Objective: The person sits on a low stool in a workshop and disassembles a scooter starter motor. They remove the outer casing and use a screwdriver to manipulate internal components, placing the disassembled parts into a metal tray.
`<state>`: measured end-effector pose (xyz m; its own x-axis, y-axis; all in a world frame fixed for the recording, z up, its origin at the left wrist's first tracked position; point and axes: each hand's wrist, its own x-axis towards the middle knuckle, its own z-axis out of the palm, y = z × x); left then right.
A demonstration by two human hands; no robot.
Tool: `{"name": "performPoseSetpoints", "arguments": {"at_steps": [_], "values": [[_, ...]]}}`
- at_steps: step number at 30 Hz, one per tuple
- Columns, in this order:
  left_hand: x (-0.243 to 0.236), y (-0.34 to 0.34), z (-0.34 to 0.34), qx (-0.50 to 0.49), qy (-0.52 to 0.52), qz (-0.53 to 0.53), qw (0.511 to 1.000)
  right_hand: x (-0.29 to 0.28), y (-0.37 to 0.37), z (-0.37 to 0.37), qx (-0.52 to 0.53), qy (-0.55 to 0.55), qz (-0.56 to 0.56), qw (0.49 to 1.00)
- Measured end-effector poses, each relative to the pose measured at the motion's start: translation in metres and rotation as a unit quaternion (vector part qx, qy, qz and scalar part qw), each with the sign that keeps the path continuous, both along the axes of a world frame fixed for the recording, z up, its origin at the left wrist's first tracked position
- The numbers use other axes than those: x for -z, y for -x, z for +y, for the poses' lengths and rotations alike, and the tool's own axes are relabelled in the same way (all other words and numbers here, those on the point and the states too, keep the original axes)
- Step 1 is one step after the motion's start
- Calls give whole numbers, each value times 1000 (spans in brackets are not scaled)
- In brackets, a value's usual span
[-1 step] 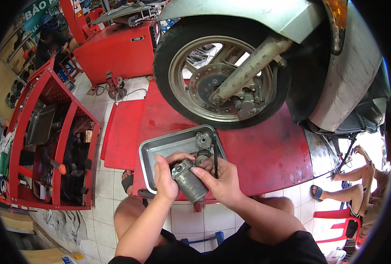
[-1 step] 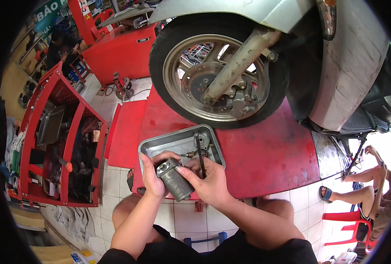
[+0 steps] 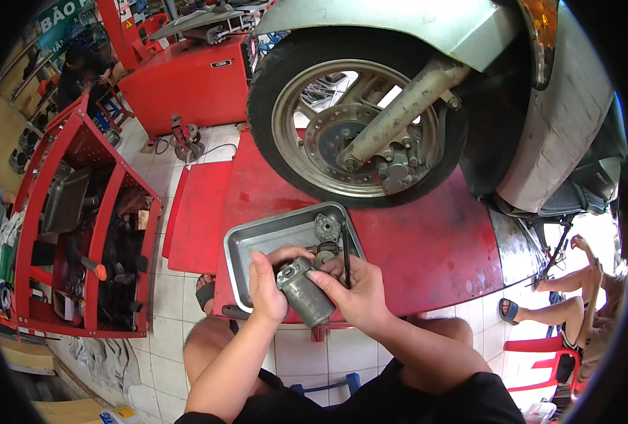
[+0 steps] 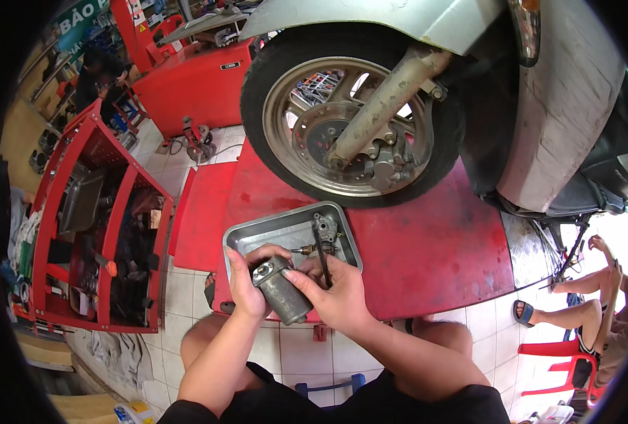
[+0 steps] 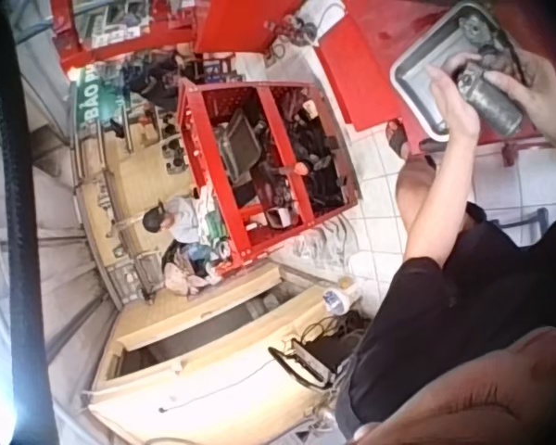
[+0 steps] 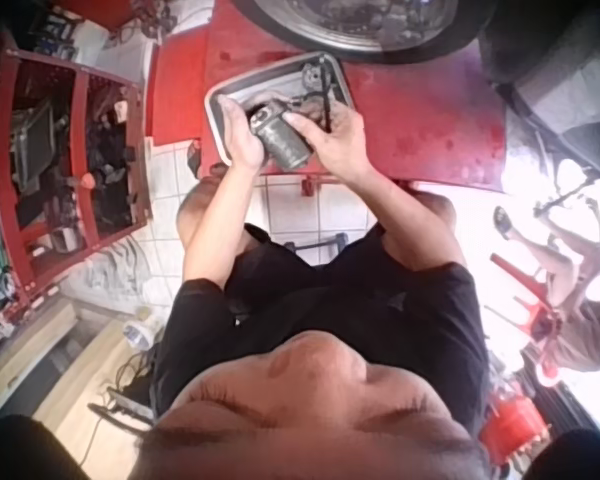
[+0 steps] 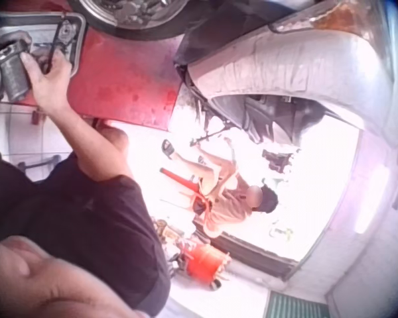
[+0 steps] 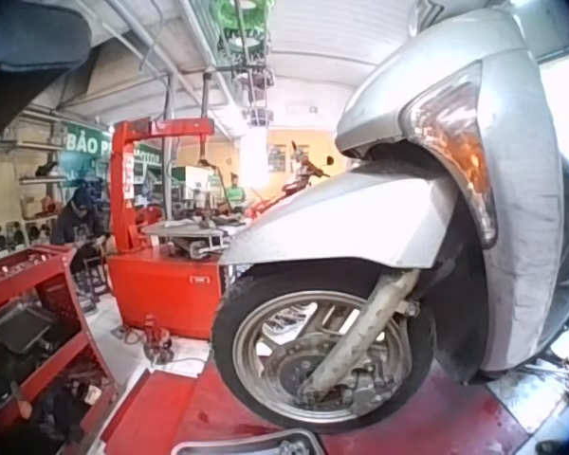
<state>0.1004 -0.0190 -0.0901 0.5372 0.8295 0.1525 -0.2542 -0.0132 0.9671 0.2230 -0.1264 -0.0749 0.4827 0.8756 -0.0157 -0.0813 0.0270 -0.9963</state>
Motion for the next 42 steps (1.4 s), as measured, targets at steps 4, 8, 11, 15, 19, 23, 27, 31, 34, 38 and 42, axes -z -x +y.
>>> {"name": "performPoseSetpoints", "arguments": {"at_steps": [4, 8, 11, 15, 19, 23, 27, 31, 34, 38, 42], "values": [[2, -1, -2, -5, -35, -1, 999, 1, 1, -2, 4, 3, -6, 1000], [3, -2, -4, -5, 1, -8, 1000, -15, 5, -3, 25, 21, -88, 996], [2, -4, -8, -1, 51, -17, 999, -6, -1, -5, 27, 22, -154, 988], [8, -9, -9, 3, 183, -35, 983, -8, -6, -1, 21, 60, -186, 980], [4, -12, -16, 21, 451, -73, 889, -10, -16, 4, 1, 63, -244, 968], [-4, -13, -23, 49, 551, -101, 827, -16, -15, 3, -9, 99, -294, 951], [4, -10, -27, 18, 606, -87, 791, -17, -21, -4, -31, 99, -294, 950], [16, -4, -21, 40, 640, -88, 762, -14, -33, -9, -83, 25, -186, 979], [17, -5, -20, 54, 653, -90, 750, -17, -46, -17, -165, -3, -180, 970], [-13, -11, -28, 26, 641, -31, 766, -21, -50, -19, -228, -16, -221, 948], [13, -5, -26, 82, 655, -20, 751, -21, -60, -16, -254, -23, -264, 930]]}}
